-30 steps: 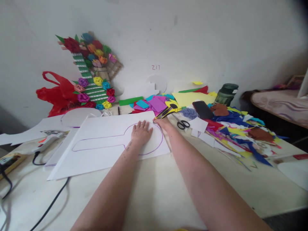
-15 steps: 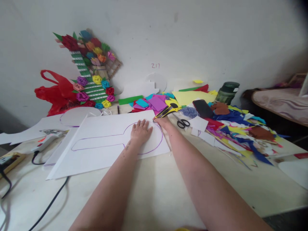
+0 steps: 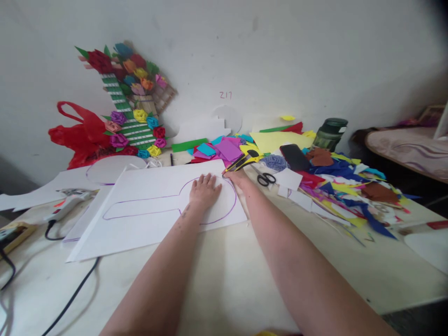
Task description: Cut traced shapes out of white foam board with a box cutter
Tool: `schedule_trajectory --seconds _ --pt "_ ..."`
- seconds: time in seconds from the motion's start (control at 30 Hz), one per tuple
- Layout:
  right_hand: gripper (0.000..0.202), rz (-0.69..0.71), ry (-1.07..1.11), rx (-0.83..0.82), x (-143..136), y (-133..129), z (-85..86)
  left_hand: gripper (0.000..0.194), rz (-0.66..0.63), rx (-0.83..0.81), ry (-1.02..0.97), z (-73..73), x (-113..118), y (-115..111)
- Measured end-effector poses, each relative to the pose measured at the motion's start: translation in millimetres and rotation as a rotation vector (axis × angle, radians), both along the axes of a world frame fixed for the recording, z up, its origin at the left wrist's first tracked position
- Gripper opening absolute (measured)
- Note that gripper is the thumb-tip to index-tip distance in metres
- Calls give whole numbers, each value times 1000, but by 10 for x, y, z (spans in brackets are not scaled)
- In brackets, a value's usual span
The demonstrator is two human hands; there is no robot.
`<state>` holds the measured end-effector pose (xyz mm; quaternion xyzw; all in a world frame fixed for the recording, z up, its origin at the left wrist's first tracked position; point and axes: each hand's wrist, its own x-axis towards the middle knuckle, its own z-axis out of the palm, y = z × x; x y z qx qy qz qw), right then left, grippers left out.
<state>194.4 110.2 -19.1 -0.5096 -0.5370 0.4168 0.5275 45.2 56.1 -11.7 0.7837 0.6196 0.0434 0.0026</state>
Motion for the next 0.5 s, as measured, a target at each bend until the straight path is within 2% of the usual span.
schedule_trajectory --seconds 0.5 --pt "9 -5 -35 21 4 9 -14 60 7 -15 -3 17 11 -6"
